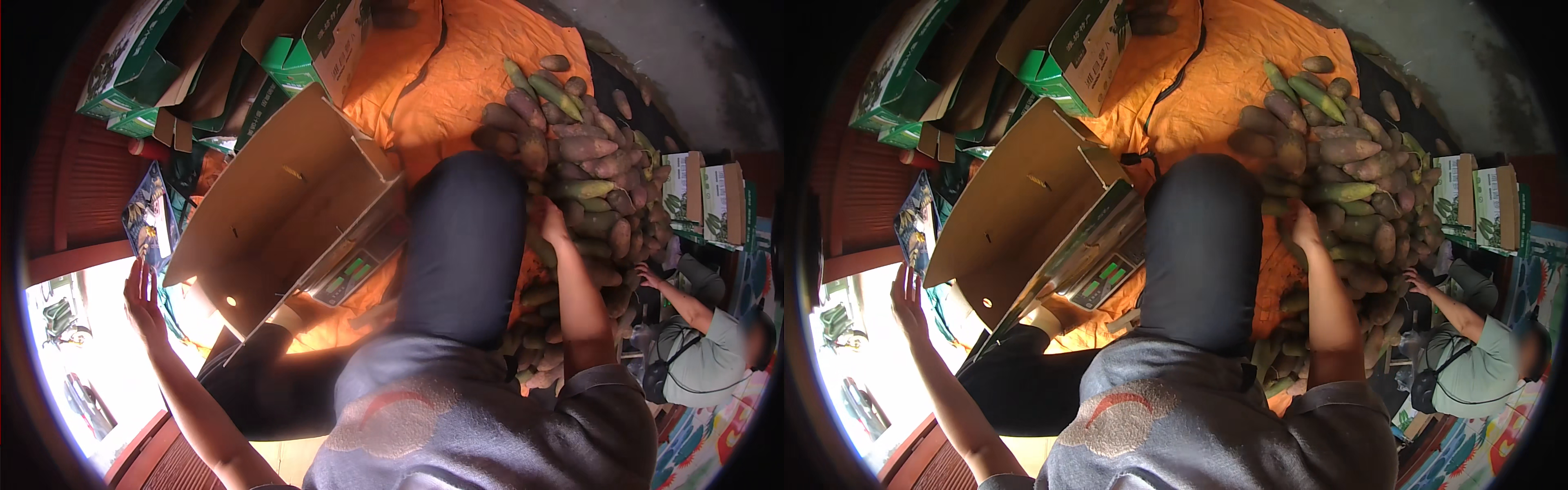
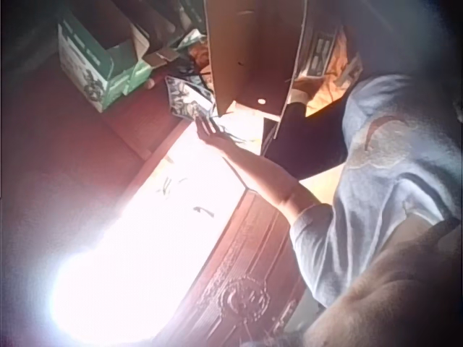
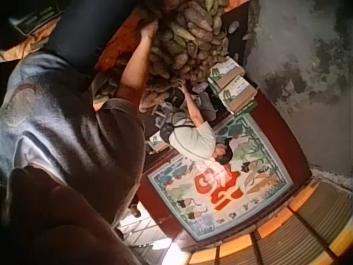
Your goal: Packing and weighing sweet potatoes into cardboard boxes.
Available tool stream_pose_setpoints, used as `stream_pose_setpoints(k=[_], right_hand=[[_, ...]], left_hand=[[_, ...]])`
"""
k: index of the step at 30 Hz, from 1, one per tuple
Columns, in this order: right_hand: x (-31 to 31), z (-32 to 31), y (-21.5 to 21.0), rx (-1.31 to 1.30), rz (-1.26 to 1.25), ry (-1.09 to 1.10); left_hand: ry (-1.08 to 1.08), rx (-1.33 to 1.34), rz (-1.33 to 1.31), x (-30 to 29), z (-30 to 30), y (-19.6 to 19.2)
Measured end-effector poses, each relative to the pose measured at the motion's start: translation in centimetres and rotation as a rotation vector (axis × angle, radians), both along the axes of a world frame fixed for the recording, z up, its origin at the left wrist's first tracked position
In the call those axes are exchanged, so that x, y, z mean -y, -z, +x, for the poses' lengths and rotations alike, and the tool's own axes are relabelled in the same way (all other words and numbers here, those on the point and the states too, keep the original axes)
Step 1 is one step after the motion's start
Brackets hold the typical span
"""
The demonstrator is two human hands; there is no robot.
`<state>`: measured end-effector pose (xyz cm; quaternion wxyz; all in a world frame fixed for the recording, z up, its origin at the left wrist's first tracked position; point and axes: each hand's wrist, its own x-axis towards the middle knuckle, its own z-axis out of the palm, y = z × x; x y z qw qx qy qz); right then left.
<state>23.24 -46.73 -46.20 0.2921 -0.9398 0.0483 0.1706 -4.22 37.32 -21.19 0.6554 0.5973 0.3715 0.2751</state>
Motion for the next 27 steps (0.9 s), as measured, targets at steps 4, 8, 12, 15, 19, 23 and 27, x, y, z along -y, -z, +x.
stream_pose_setpoints(k=[4, 8, 12, 15, 19, 23, 27], right_hand=[[10.6, 4.2, 10.6, 0.051, 0.411, 0.345], [7.5, 10.6, 13.2, 0.017, 0.015, 0.326], [5.8, 13.5, 12.5, -0.038, 0.268, 0.791], [2.5, 14.5, 13.8, -0.087, 0.548, 0.792], [10.3, 18.1, 16.0, 0.167, 0.609, 0.48], [8.8, 16.5, 18.3, 0.158, 0.693, 0.417], [7.7, 14.6, 13.8, 0.024, 0.967, 0.532]], left_hand=[[0.052, -0.018, 0.005, -0.3, 3.0, 3.5], [0.012, -0.1, 0.126, -1.3, -1.3, 2.3], [-0.159, -0.179, 0.084, -1.5, -1.5, 2.4], [-0.264, -0.227, 0.108, -0.7, -1.7, 0.6], [-0.312, -0.178, 0.056, -0.8, 0.6, 3.9], [-0.301, -0.217, 0.074, -1.2, 0.6, 3.1], [-0.236, -0.208, 0.082, -1.3, 3.4, 3.1]])
